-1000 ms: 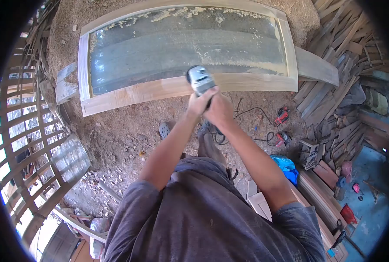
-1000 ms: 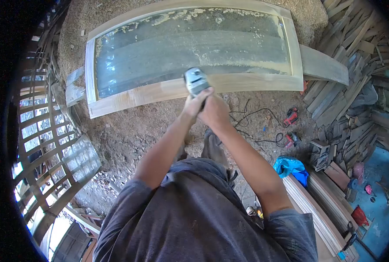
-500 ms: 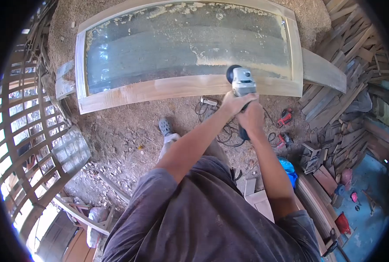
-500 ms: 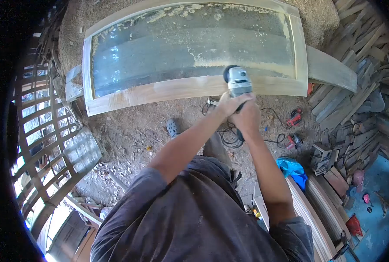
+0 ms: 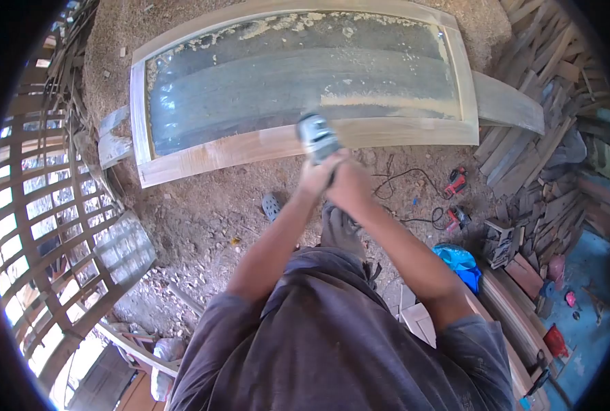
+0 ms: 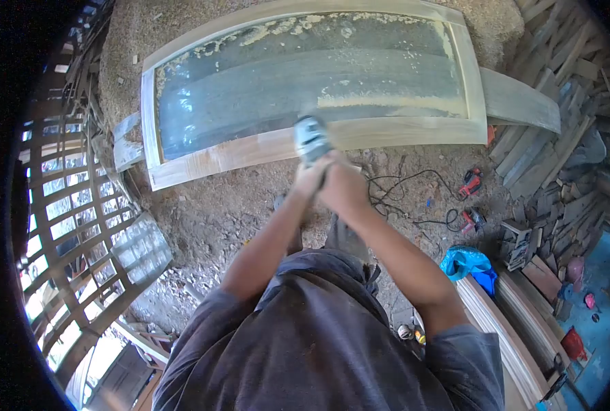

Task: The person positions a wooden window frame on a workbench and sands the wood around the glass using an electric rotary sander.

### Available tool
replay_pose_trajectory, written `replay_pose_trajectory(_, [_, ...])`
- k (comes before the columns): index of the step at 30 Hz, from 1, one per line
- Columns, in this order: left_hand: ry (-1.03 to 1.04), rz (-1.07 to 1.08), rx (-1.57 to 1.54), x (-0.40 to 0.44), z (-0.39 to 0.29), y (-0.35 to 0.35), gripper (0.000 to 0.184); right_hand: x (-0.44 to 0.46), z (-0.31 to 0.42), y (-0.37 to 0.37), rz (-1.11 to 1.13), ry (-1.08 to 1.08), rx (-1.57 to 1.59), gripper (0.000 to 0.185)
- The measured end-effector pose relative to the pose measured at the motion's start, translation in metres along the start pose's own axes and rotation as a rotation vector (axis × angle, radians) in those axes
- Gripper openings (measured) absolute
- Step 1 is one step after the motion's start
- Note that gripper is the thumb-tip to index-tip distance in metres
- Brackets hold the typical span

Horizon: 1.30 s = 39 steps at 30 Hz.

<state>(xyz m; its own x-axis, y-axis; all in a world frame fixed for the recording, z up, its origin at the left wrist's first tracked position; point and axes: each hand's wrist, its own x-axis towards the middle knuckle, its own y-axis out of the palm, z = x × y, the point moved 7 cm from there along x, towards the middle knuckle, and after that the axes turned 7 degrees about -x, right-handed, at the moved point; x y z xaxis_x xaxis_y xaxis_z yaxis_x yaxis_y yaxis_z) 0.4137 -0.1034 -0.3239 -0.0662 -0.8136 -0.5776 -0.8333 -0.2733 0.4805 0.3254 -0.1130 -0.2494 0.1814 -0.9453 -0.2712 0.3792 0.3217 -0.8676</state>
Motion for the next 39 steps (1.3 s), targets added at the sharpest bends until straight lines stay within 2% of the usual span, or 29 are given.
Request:
replay_pose_trajectory(1, [0.001, -0.060, 0.066, -0.005, -0.005, -0.035, 0.040, 0.001, 0.033, 0.004, 0.112, -0.010, 0.029, 0.041])
replay_pose_trajectory(2, [0.214, -0.030, 0.162, 0.002, -0.008, -0.076, 0.038, 0.002, 0.053, 0.028, 0.216, -0.028, -0.020, 0.032])
replay_pose_trajectory(3, [0.226, -0.063, 0.198, 0.001, -0.010, -0.114, 0.037, 0.003, 0.076, 0.044, 0.114, -0.075, -0.025, 0.021])
replay_pose_trajectory(4, [0.163, -0.064, 0.044, -0.008, -0.019, -0.132, 0.036, 0.003, 0.099, 0.052, 0.163, -0.115, -0.014, 0.022])
replay_pose_trajectory(5, [0.100, -0.066, -0.111, -0.017, -0.031, -0.137, 0.034, 0.008, 0.117, 0.065, 0.259, -0.151, -0.018, 0.035])
replay_pose_trajectory(6, [0.097, -0.079, -0.178, -0.024, -0.042, -0.138, 0.034, 0.010, 0.127, 0.070, 0.119, -0.224, 0.073, 0.021])
replay_pose_trajectory(7, [0.095, -0.096, -0.245, -0.025, -0.048, -0.138, 0.034, 0.012, 0.132, 0.068, -0.022, -0.228, 0.035, 0.023])
replay_pose_trajectory(9, [0.070, -0.049, -0.261, -0.017, -0.046, -0.119, 0.037, 0.017, 0.116, 0.063, 0.010, -0.173, -0.011, 0.022])
replay_pose_trajectory(12, [0.055, -0.023, 0.050, 0.011, -0.019, -0.062, 0.047, 0.012, 0.051, 0.017, 0.030, -0.032, 0.044, 0.023])
replay_pose_trajectory(13, [0.068, -0.021, 0.100, 0.015, -0.008, -0.032, 0.051, 0.010, 0.026, 0.000, 0.072, 0.043, 0.034, 0.032])
replay_pose_trajectory(14, [-0.020, -0.048, 0.071, 0.020, 0.011, -0.002, 0.055, 0.007, 0.000, -0.017, 0.111, 0.118, 0.027, 0.041])
replay_pose_trajectory(16, [-0.039, 0.006, 0.082, 0.017, 0.014, 0.066, 0.054, 0.002, -0.051, -0.040, -0.046, 0.166, 0.018, 0.037])
replay_pose_trajectory(18, [-0.123, 0.093, 0.117, 0.037, 0.038, 0.111, 0.052, 0.001, -0.102, -0.054, -0.113, 0.218, -0.061, 0.038])
replay_pose_trajectory(20, [-0.080, 0.150, 0.273, 0.061, 0.060, 0.150, 0.050, -0.002, -0.132, -0.085, -0.085, 0.261, -0.058, 0.039])
replay_pose_trajectory(22, [-0.073, 0.230, 0.295, 0.063, 0.070, 0.198, 0.053, -0.006, -0.182, -0.096, -0.147, 0.288, -0.029, 0.038])
replay_pose_trajectory(25, [-0.030, 0.231, 0.369, 0.079, 0.107, 0.249, 0.056, -0.016, -0.236, -0.123, -0.189, 0.331, -0.086, 0.038])
replay_pose_trajectory(27, [-0.056, 0.310, 0.426, 0.082, 0.123, 0.279, 0.059, -0.023, -0.262, -0.138, -0.196, 0.366, -0.088, 0.043])
replay_pose_trajectory(33, [-0.066, 0.374, 0.402, 0.088, 0.159, 0.322, 0.059, -0.037, -0.307, -0.152, -0.280, 0.366, -0.033, 0.052])
replay_pose_trajectory(36, [-0.123, 0.329, 0.565, 0.079, 0.163, 0.301, 0.057, -0.049, -0.297, -0.140, -0.263, 0.419, 0.007, 0.055])
replay_pose_trajectory(39, [-0.074, 0.308, 0.489, 0.057, 0.144, 0.254, 0.058, -0.055, -0.252, -0.115, -0.231, 0.341, 0.016, 0.057])
